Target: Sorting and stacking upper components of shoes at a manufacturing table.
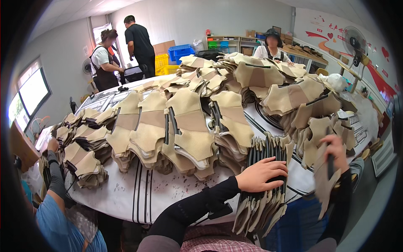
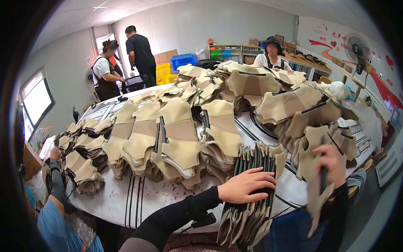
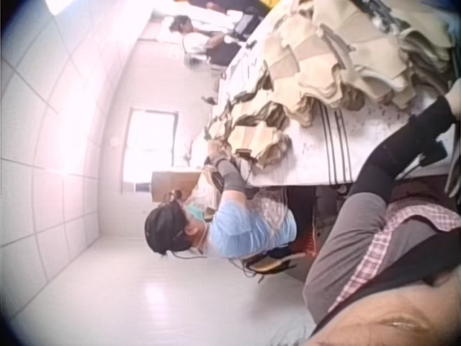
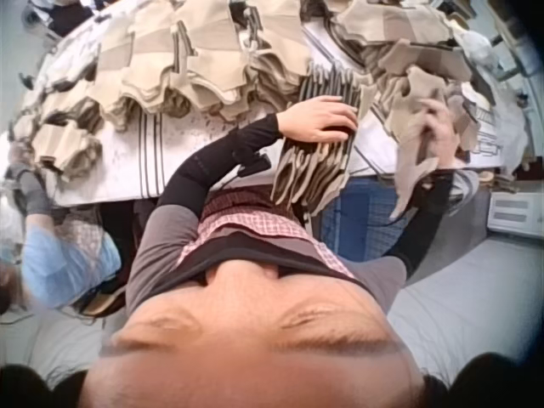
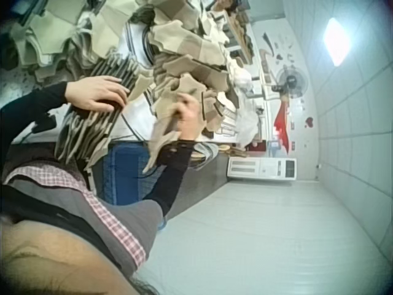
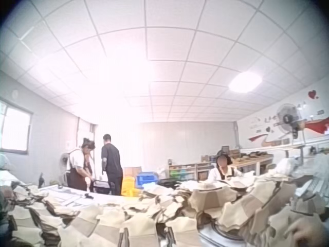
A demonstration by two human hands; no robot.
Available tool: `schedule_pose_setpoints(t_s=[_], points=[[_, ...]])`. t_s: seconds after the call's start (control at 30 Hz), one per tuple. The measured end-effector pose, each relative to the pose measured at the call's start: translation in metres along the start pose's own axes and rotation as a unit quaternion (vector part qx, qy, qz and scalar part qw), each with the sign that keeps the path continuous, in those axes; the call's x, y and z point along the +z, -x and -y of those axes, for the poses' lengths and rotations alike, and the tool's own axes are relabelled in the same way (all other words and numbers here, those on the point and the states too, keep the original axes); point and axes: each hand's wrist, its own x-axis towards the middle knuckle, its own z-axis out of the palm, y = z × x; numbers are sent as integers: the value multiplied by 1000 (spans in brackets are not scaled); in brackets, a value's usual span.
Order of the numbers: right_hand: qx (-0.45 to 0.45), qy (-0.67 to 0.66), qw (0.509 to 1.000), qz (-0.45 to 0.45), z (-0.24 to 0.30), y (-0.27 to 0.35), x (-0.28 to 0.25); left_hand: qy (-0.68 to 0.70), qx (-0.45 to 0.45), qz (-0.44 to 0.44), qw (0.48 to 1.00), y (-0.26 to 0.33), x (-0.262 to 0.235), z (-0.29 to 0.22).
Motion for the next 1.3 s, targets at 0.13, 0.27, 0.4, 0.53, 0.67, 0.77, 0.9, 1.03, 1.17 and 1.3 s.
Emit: schedule_pose_setpoints(t_s=[0.13, 0.27, 0.4, 0.53, 0.67, 0.77, 0.9, 1.03, 1.17, 1.3], points=[[23, -51, 996, 64, 84, 1, 77, -10, 5, -4, 1000, -1, 1, -1], [165, -19, 985, -57, 99, 16, 102, -48, -52, -235, 969, 5, 3, -9], [303, -131, 943, -45, 83, 46, 118, 78, -199, -466, 858, 33, 43, -21], [404, -433, 805, -16, 96, 35, 102, 594, -374, -375, 606, 65, 74, -43], [442, -449, 776, 25, 95, 23, 92, 582, -374, -297, 658, 72, 68, -36], [445, -433, 781, 60, 92, 17, 90, 544, -394, -290, 682, 72, 68, -35], [378, -313, 867, 86, 90, 16, 97, 532, -373, -279, 707, 66, 60, -44], [328, -250, 906, 98, 91, 11, 96, 500, -376, -250, 739, 72, 56, -42], [328, -221, 913, 98, 94, 4, 93, 527, -360, -216, 739, 61, 44, -55], [365, -195, 896, 162, 106, -17, 84, 468, -405, -205, 758, 69, 49, -44]])
